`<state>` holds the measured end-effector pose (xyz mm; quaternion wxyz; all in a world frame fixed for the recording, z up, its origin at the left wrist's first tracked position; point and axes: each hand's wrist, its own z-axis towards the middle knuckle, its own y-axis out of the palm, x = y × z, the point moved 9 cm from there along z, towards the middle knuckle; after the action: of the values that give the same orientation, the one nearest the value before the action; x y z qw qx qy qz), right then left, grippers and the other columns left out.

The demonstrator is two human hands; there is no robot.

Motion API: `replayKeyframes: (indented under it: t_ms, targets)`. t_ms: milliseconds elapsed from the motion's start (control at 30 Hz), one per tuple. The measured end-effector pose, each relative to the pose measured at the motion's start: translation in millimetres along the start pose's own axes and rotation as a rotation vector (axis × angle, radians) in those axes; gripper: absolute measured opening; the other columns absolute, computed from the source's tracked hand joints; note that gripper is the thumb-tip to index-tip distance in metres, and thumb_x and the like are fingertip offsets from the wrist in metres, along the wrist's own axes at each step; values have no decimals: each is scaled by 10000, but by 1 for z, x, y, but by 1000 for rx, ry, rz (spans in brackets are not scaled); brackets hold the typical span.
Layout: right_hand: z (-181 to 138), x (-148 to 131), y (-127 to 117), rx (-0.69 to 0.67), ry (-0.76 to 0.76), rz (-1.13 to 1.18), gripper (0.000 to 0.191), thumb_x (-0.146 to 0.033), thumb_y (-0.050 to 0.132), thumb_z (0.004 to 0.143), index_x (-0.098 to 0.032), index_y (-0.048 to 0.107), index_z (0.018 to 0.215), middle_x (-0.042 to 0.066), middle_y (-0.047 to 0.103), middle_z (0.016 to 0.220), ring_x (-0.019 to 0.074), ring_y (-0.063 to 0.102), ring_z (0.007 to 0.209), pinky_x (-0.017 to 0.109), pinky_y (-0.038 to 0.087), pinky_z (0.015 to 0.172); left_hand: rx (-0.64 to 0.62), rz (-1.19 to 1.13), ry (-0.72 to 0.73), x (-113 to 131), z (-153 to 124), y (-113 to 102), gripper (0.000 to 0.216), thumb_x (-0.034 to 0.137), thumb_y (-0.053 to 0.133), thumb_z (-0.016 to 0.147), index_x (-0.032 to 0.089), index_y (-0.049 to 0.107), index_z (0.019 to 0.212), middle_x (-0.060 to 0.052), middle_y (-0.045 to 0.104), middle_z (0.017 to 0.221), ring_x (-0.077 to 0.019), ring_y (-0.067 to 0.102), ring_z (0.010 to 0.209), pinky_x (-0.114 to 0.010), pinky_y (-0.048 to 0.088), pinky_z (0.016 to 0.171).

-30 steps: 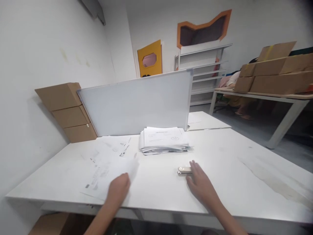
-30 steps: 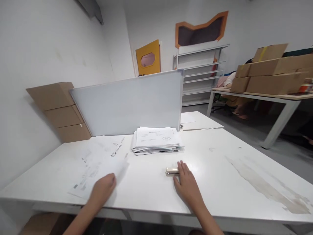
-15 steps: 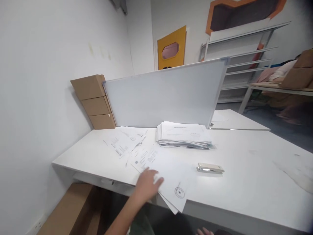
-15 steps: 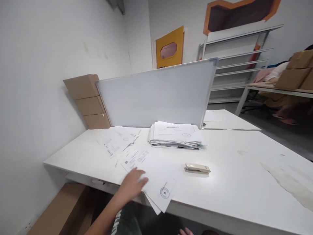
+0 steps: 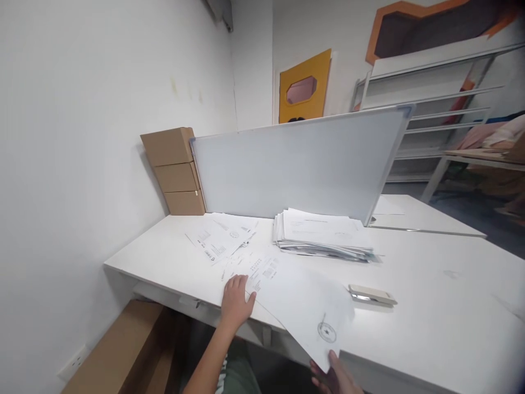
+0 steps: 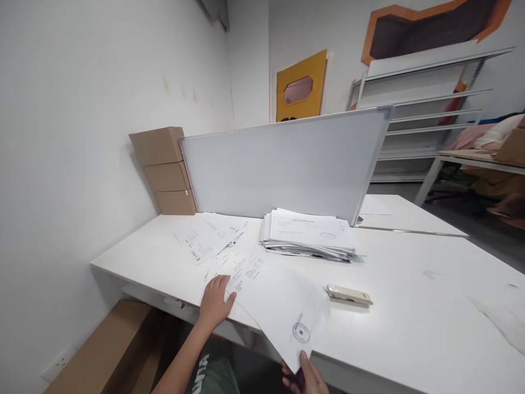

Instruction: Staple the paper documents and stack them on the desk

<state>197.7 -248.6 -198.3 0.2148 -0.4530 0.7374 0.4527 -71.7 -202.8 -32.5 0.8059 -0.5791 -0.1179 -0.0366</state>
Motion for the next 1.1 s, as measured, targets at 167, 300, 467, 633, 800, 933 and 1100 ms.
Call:
replayKeyframes:
  t_ms: [167, 300, 467, 633, 800, 933, 1100]
  targets:
    - [-13, -15, -6, 77, -101, -47, 579, -537, 874, 469, -162, 711, 879, 65, 765, 887, 257, 692, 768, 330, 584, 652, 65, 2, 26, -2, 3, -1, 464, 340, 462, 933, 111, 569, 1323, -139, 598, 1328, -280, 505, 1268, -461, 384, 1113]
    - [-15, -8, -13, 90, -141, -52, 612, -481, 867, 487, -171, 706, 989, 81, 768, 992, 304, 693, 932, 332, 575, 675, 105, 14, 43, -5, 5, 1, 428, 313, 474, 922, 128, 608, 1284, -133, 604, 1323, -286, 509, 1266, -469, 403, 1094]
    - [-21, -9, -27, 100, -212, -71, 549, -334, 764, 545, -195, 703, 1073, 50, 774, 984, 316, 674, 1055, 361, 547, 855, 140, 22, 75, -6, 8, 0, 417, 316, 485, 919, 130, 635, 1260, -139, 616, 1317, -296, 523, 1251, -478, 427, 1075]
    - [-30, -19, -49, 119, -190, -20, 462, -251, 675, 503, -198, 726, 959, 47, 776, 912, 306, 709, 897, 356, 535, 781, 91, 0, 121, -4, 12, 5, 456, 389, 466, 937, 156, 634, 1291, -121, 593, 1381, -322, 477, 1331, -508, 397, 1107]
    - [-41, -35, -49, 40, -130, -64, 407, -320, 739, 523, -157, 738, 896, 47, 725, 716, 191, 588, 544, 283, 436, 507, 17, -34, 150, -5, 19, 9, 501, 420, 485, 923, 149, 614, 1325, -128, 545, 1444, -336, 432, 1386, -545, 350, 1145]
    - [-50, -52, -45, 69, -130, -37, 313, -310, 762, 519, -161, 722, 791, 3, 649, 605, 104, 448, 464, 225, 342, 437, -116, -147, 242, -5, 13, 3, 488, 401, 371, 983, 174, 586, 1359, -105, 519, 1474, -293, 392, 1427, -520, 331, 1172]
    - [-54, -57, -36, 30, -82, -51, 262, -292, 719, 508, -155, 699, 731, -24, 578, 524, 74, 395, 425, 196, 281, 406, -255, -116, 675, 79, -52, -3, 695, 356, 550, 913, 243, 310, 1555, -91, 270, 1621, -326, 150, 1520, -601, 207, 1204]
